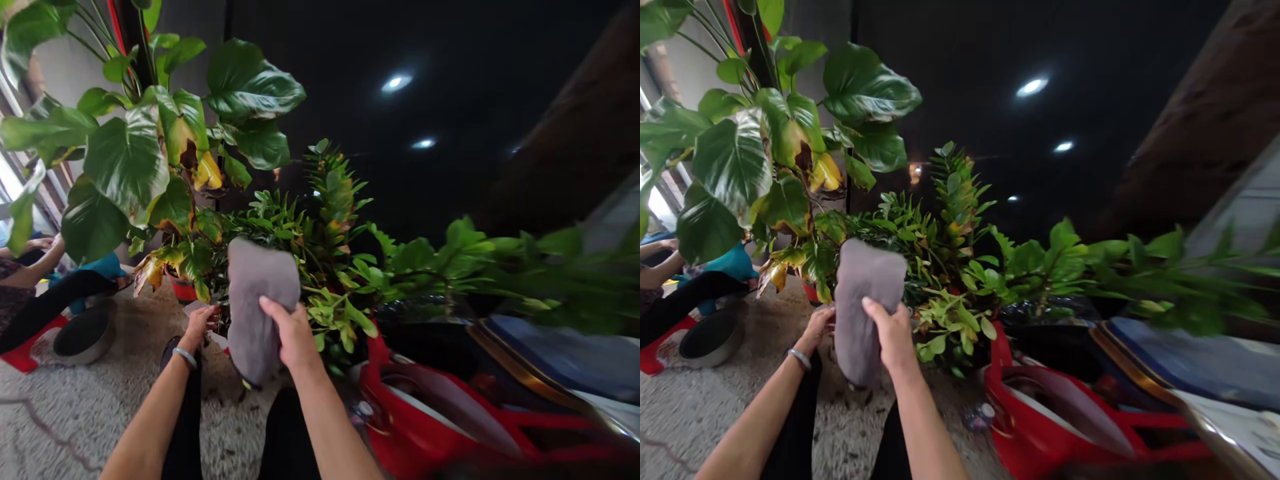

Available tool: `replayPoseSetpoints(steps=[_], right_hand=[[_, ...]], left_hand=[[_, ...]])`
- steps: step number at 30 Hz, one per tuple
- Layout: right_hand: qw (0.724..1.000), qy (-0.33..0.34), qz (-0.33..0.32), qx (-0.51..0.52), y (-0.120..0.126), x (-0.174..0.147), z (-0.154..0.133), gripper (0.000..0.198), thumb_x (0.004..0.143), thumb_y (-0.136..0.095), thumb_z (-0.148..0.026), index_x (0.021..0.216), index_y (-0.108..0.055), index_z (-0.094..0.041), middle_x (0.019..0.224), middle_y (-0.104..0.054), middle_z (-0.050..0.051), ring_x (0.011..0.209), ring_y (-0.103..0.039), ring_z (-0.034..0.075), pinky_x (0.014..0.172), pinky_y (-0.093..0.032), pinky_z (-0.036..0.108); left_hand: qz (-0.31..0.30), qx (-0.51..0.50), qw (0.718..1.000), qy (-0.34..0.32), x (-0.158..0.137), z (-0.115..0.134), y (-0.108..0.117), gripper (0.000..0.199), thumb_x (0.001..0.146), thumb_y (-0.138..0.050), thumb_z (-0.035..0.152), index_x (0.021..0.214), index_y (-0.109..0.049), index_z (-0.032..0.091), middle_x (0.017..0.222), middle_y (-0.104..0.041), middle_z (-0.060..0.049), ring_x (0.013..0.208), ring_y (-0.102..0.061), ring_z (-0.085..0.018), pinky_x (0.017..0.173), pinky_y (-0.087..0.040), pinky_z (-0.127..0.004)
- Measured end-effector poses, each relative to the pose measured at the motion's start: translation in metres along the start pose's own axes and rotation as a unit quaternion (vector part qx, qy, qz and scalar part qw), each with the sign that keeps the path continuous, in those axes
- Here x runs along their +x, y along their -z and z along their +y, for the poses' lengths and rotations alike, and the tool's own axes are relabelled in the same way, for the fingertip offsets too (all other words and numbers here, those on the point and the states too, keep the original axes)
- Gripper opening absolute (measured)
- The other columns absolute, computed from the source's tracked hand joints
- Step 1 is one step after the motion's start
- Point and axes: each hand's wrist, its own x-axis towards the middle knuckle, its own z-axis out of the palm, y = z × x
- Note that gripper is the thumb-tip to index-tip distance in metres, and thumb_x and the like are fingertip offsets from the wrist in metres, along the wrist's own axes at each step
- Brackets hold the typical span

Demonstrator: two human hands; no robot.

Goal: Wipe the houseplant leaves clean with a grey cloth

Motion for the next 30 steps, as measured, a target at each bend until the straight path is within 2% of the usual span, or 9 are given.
replayPoseSetpoints(steps=[2, 4, 8, 11, 13, 17, 22, 26, 30], right_hand=[[0.998, 0.012, 0.045, 0.031, 0.002, 0.023, 0.003, 0.035, 0.046, -0.086, -0.034, 0.075, -0.072, -0.019, 0.071, -0.077, 0.004, 0.071, -0.071, 0.026, 0.071, -0.055, 0.038], [0.995, -0.028, 0.079, 0.053, 0.013, 0.028, 0.026, 0.032, 0.044, -0.084, -0.032, 0.071, -0.071, -0.020, 0.066, -0.076, 0.003, 0.068, -0.070, 0.026, 0.069, -0.055, 0.038], [0.984, -0.159, 0.066, 0.033, 0.047, -0.013, 0.098, 0.028, 0.046, -0.085, -0.034, 0.065, -0.070, -0.020, 0.060, -0.073, 0.003, 0.058, -0.068, 0.025, 0.061, -0.054, 0.038], [0.976, -0.208, 0.072, 0.004, 0.063, -0.050, 0.129, 0.024, 0.045, -0.084, -0.029, 0.056, -0.063, -0.023, 0.055, -0.069, 0.000, 0.055, -0.066, 0.024, 0.057, -0.052, 0.035], [0.978, -0.192, 0.076, -0.005, 0.063, -0.062, 0.129, 0.024, 0.043, -0.083, -0.024, 0.053, -0.061, -0.024, 0.053, -0.068, -0.001, 0.056, -0.064, 0.023, 0.057, -0.051, 0.034], [0.992, -0.125, 0.019, 0.004, 0.049, -0.055, 0.107, 0.022, 0.042, -0.078, -0.019, 0.063, -0.070, -0.021, 0.060, -0.072, 0.000, 0.059, -0.063, 0.022, 0.061, -0.050, 0.033], [0.995, -0.073, -0.012, -0.068, 0.039, -0.045, 0.109, 0.018, 0.046, -0.072, -0.023, 0.064, -0.070, -0.018, 0.059, -0.070, 0.001, 0.059, -0.060, 0.021, 0.061, -0.048, 0.032], [0.985, -0.035, -0.047, -0.163, 0.048, -0.039, 0.114, 0.025, 0.057, -0.071, -0.033, 0.076, -0.073, -0.016, 0.071, -0.075, 0.005, 0.076, -0.067, 0.027, 0.069, -0.051, 0.034], [0.944, -0.021, -0.218, -0.246, 0.064, -0.006, 0.092, 0.025, 0.063, -0.079, -0.037, 0.074, -0.073, -0.016, 0.073, -0.075, 0.004, 0.075, -0.068, 0.024, 0.065, -0.052, 0.030]], left_hand=[[0.004, 0.022, 1.000, 0.001, -0.004, 0.000, 0.001, 0.041, 0.060, -0.087, 0.046, 0.082, -0.077, 0.014, 0.085, -0.075, -0.010, 0.074, -0.066, -0.020, 0.066, -0.050, -0.030], [0.006, 0.034, 0.999, 0.006, -0.005, 0.001, 0.004, 0.045, 0.058, -0.088, 0.048, 0.084, -0.078, 0.013, 0.089, -0.075, -0.012, 0.074, -0.066, -0.020, 0.067, -0.050, -0.030], [0.004, 0.054, 0.999, 0.004, -0.008, 0.005, 0.012, 0.045, 0.059, -0.088, 0.050, 0.081, -0.078, 0.013, 0.090, -0.076, -0.013, 0.075, -0.067, -0.020, 0.065, -0.050, -0.029], [0.011, 0.061, 0.998, 0.003, -0.022, 0.007, 0.016, 0.042, 0.060, -0.088, 0.050, 0.080, -0.078, 0.015, 0.094, -0.077, -0.014, 0.077, -0.066, -0.021, 0.067, -0.051, -0.030], [-0.008, 0.038, 0.999, 0.015, -0.042, 0.006, 0.014, 0.048, 0.060, -0.089, 0.052, 0.089, -0.079, 0.016, 0.103, -0.077, -0.015, 0.083, -0.068, -0.022, 0.071, -0.053, -0.031], [-0.118, -0.036, 0.992, 0.038, -0.101, -0.003, -0.005, 0.065, 0.060, -0.090, 0.058, 0.111, -0.077, 0.020, 0.115, -0.076, -0.012, 0.100, -0.069, -0.027, 0.084, -0.054, -0.035], [-0.138, -0.086, 0.987, 0.003, -0.164, -0.007, -0.038, 0.063, 0.057, -0.096, 0.048, 0.105, -0.075, 0.014, 0.103, -0.078, -0.012, 0.101, -0.071, -0.029, 0.094, -0.054, -0.037], [-0.112, -0.101, 0.988, 0.021, -0.175, -0.001, -0.049, 0.061, 0.055, -0.098, 0.045, 0.099, -0.073, 0.012, 0.095, -0.079, -0.012, 0.088, -0.073, -0.027, 0.085, -0.058, -0.037], [-0.074, -0.096, 0.991, 0.059, -0.166, 0.007, -0.043, 0.061, 0.051, -0.098, 0.044, 0.096, -0.072, 0.012, 0.081, -0.078, -0.010, 0.069, -0.071, -0.023, 0.070, -0.059, -0.034]])
